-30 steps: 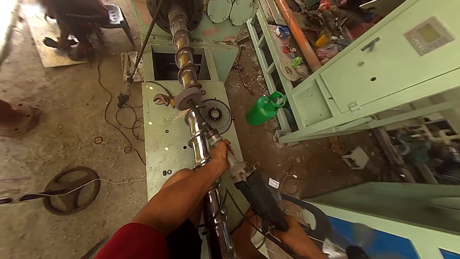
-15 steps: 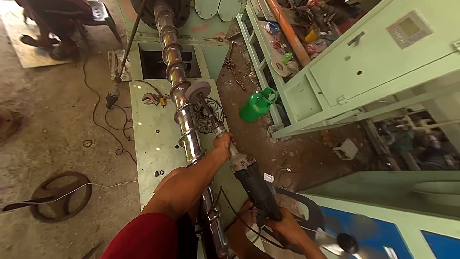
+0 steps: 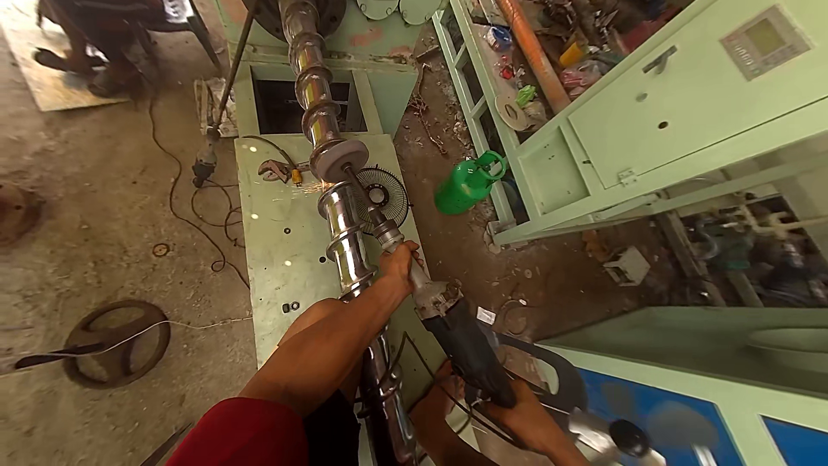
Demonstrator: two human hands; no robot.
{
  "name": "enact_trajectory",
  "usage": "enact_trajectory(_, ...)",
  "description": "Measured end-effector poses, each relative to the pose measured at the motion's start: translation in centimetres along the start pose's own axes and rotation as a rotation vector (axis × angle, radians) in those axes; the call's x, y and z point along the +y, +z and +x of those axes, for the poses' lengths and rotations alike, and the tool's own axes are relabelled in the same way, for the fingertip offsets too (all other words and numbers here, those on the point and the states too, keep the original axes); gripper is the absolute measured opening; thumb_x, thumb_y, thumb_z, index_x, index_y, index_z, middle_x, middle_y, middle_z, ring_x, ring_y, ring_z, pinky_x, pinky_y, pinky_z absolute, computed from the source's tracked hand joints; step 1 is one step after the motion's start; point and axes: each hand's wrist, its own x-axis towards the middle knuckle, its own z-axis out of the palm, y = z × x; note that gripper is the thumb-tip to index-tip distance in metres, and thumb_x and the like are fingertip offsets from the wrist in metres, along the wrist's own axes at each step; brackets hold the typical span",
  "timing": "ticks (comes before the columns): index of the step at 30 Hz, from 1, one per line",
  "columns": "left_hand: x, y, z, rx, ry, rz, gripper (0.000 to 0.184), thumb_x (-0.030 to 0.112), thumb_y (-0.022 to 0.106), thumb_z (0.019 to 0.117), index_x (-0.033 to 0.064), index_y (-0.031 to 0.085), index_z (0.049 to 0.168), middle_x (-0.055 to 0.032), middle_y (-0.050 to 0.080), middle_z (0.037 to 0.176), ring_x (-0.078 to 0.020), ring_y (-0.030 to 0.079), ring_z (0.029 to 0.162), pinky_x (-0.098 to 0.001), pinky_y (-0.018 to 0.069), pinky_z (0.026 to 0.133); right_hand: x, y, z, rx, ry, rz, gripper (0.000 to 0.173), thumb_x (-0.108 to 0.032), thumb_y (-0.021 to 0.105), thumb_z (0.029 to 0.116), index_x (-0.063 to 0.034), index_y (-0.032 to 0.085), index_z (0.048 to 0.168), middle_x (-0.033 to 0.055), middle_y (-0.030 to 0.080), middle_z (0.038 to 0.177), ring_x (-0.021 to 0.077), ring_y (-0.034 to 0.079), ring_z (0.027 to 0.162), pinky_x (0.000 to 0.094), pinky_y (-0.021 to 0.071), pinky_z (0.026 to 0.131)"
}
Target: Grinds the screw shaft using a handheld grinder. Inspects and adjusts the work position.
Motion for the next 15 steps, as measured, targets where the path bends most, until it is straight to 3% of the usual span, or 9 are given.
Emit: enact_trajectory(15,0.2,-1.6,-1.0,0.041,0.028,-0.024,0.019,0.007,0.067,0.0888,0.0057,0.052,0.101,-0.0085,0.055,0.068,-0.0196,0.057,0.051,-0.0346,0.0540,0.048,-0.5,-0.1,-0.5,0.012,-0.007,-0.131,0.022,-0.032,0.080,0.0765,-0.0159,0.076,0.092,-0.0008,0.070,0.074,0.0125,0.066,0.063,0.0412,0.0570,0.064)
